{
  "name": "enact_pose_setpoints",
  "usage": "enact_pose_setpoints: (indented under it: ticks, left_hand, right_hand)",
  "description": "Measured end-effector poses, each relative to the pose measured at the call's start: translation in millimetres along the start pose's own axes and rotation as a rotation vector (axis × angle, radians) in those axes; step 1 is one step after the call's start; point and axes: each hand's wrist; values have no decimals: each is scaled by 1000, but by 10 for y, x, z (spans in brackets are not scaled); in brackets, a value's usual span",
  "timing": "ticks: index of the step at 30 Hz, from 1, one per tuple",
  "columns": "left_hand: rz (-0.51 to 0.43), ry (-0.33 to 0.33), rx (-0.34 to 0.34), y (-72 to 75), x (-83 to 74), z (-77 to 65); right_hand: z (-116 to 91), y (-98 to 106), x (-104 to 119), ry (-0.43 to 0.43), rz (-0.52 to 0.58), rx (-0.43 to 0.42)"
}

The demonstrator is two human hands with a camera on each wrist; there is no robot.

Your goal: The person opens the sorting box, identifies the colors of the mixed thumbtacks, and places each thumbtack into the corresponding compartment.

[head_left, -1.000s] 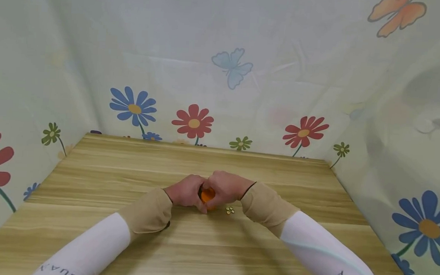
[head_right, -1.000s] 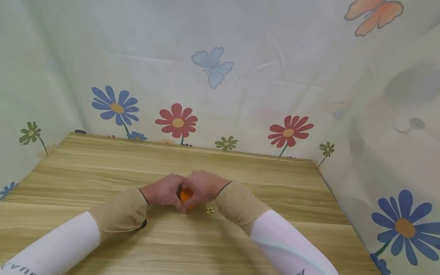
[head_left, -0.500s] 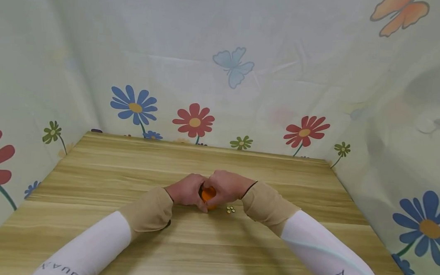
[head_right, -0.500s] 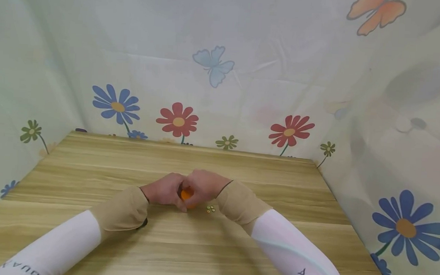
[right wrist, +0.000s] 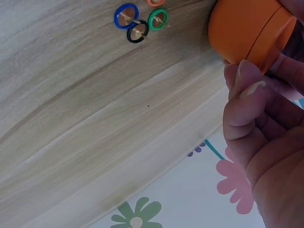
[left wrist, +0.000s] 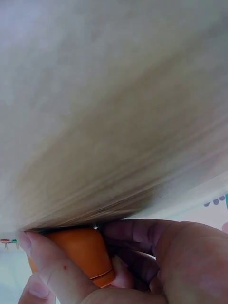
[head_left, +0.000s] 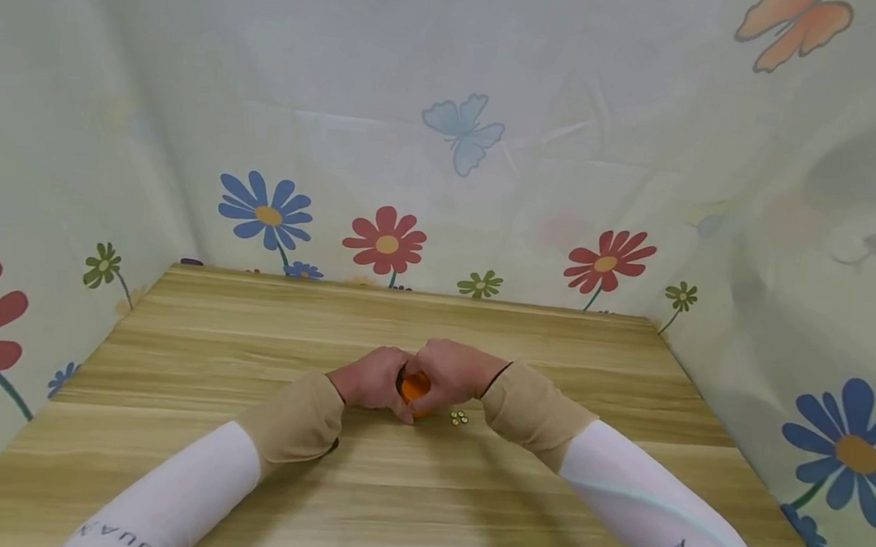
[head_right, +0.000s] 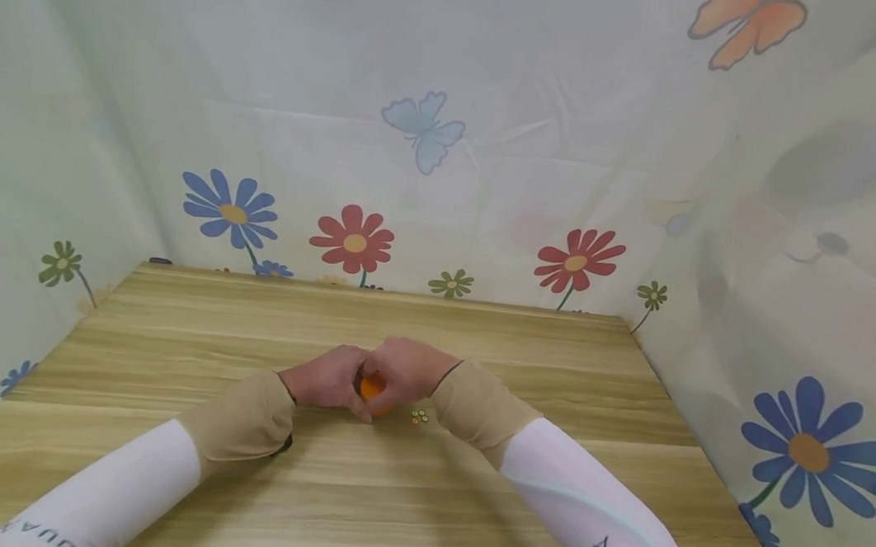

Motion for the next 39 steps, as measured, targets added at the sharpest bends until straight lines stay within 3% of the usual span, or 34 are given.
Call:
enact_pose_setpoints:
  ticks: [11,17,39]
  left_hand:
    - [-49,-65,60,34,-62,-35]
    - [-17,-80,48,56,-39,-31]
    - [-6,-50,13,16,20,8]
  right_hand:
    - [4,-23,18,-24,-8,-5]
    - [3,16,48,-25,-26,-4]
    - [7,-8,-14,8,-21,10]
Point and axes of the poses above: each hand's wrist, its own z-axis towards the middle knuckle, its own y-axis out of the back of the hand, x = y × z, and after that the axes turned 14 degrees about x, right-handed
